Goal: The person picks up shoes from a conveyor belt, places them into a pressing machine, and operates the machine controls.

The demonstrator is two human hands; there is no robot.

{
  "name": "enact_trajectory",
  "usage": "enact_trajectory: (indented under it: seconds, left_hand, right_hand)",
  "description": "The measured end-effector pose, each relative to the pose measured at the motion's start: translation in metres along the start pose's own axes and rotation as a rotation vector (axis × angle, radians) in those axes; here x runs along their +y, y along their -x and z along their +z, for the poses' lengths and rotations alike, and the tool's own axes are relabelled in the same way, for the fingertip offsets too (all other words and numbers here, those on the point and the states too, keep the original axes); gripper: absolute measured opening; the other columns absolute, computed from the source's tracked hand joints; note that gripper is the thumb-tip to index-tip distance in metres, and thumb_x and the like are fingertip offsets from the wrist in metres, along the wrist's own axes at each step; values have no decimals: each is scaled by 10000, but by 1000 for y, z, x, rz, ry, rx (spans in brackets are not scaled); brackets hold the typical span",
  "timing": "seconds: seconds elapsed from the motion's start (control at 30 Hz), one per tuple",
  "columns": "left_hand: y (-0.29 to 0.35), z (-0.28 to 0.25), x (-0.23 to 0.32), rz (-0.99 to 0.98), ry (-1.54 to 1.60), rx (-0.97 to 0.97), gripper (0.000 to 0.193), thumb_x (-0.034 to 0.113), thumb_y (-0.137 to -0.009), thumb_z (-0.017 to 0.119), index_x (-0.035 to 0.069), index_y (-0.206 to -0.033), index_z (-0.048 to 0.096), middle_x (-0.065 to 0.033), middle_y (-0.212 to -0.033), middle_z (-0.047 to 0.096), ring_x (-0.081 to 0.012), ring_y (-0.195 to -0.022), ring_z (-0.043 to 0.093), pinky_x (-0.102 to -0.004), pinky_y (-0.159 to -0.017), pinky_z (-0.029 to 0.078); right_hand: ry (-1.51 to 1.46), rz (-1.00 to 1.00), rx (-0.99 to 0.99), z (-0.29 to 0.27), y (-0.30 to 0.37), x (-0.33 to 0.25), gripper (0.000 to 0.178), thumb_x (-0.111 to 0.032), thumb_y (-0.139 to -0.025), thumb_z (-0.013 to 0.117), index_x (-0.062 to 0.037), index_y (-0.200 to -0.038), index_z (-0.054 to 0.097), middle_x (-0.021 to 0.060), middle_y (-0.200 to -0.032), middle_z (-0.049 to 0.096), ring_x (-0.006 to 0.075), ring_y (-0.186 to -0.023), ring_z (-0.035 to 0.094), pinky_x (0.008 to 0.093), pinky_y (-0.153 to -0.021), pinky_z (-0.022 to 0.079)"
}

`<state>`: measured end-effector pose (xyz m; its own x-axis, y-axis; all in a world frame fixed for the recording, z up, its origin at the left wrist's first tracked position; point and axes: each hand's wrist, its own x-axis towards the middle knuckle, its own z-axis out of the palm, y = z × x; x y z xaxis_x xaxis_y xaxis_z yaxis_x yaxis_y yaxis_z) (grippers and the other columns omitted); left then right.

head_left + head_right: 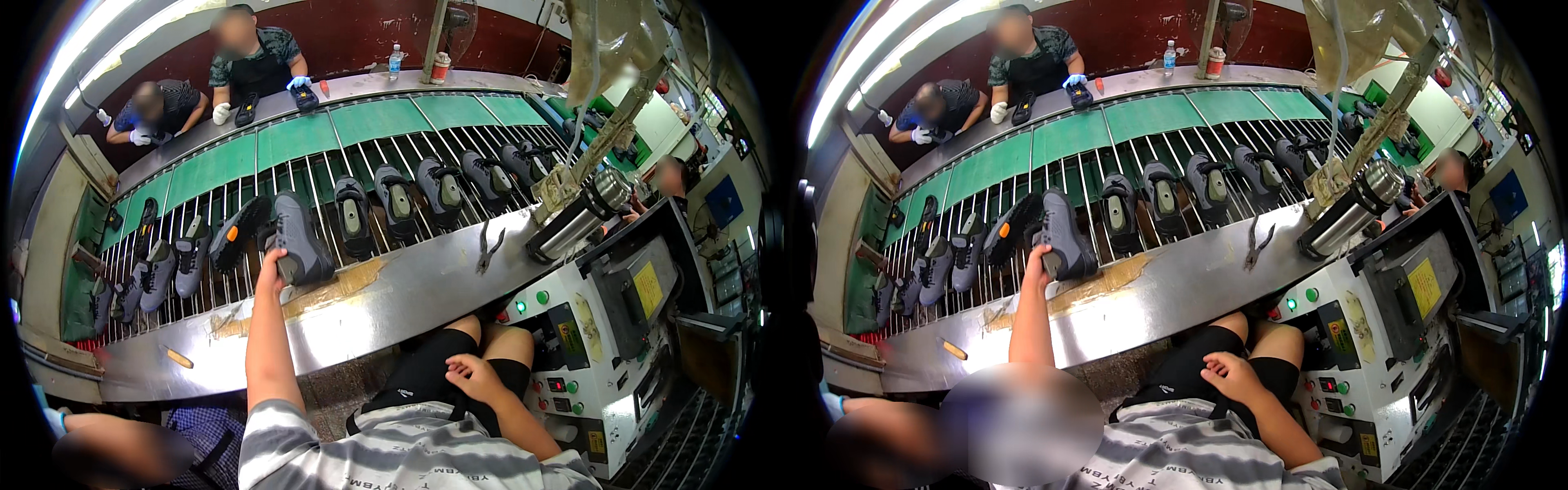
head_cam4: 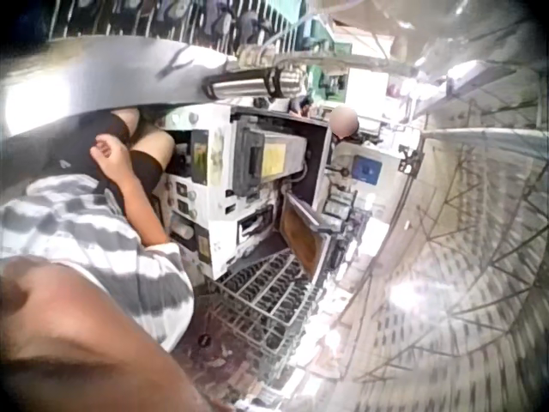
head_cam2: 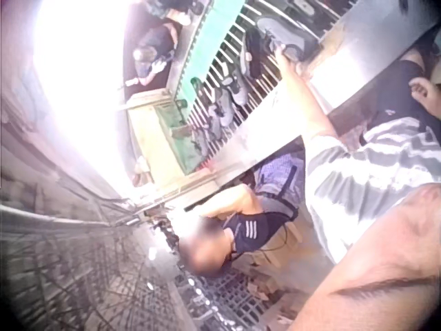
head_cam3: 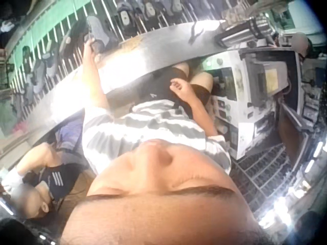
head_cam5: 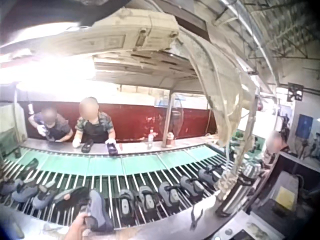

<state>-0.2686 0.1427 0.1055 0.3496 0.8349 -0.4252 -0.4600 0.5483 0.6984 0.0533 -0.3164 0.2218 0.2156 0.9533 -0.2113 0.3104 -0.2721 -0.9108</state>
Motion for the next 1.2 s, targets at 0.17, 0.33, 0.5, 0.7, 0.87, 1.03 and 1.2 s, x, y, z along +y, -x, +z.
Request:
enact_trajectory:
  seconds: [0.17, 0.33, 0.5, 0.7, 0.87, 1.03, 1.2]
  left_hand:
    - [-83, 43, 28, 107, -331, 90, 586, 61, -701, 621, 63, -1270, 480, -113, -1008, 586, -262, -845, 615, -385, -733, 542]
    - [-116, 95, -14, 220, -1003, 463, 810, 232, -627, 719, 43, -1358, 427, -226, -1226, 544, -365, -1081, 583, -442, -907, 492]
    - [-118, 83, -18, 383, -867, 372, 801, 346, -686, 742, -1, -1347, 453, -256, -1209, 563, -361, -1105, 574, -409, -952, 449]
    - [-56, 4, 51, 944, -1871, 888, 821, 344, -655, 782, 42, -1346, 458, -211, -1349, 456, -402, -1262, 407, -531, -1063, 296]
    - [-52, -81, 70, 668, -2294, 860, 965, 287, -667, 792, 82, -1465, 290, -180, -1413, 397, -354, -1306, 386, -504, -1034, 320]
    - [-78, -76, 80, 484, -2522, 986, 833, 346, -786, 710, 73, -1451, 289, -112, -1307, 462, -276, -1163, 487, -436, -897, 420]
    - [-65, 14, 99, 123, -2464, 869, 1020, 353, -594, 839, 79, -1418, 304, -121, -1279, 500, -277, -1171, 520, -431, -931, 452]
  right_hand:
    - [29, 89, -30, 28, -15, 8, 282, -185, -845, 713, -17, -1064, 656, 71, -875, 668, 124, -760, 624, 259, -700, 514]
    - [15, 57, -19, 53, -62, 18, 249, -203, -833, 720, -22, -994, 664, 74, -816, 676, 150, -701, 635, 281, -658, 519]
    - [153, -82, 63, 81, -152, 25, 213, -232, -805, 705, -65, -934, 672, 82, -764, 668, 209, -656, 643, 325, -617, 518]
    - [501, -342, 245, 104, -219, 61, 86, -176, -757, 672, -111, -774, 619, 53, -618, 600, 266, -564, 602, 384, -529, 488]
    - [452, -364, 287, 106, -216, 60, 124, -186, -749, 668, -120, -699, 575, 51, -587, 581, 270, -528, 592, 391, -484, 468]
    - [464, -368, 316, 102, -213, 59, 139, -170, -742, 635, -94, -667, 545, 83, -588, 576, 297, -532, 583, 420, -492, 468]
    - [464, -354, 324, 101, -209, 67, 129, -158, -724, 641, -98, -655, 550, 80, -597, 591, 287, -532, 594, 409, -488, 476]
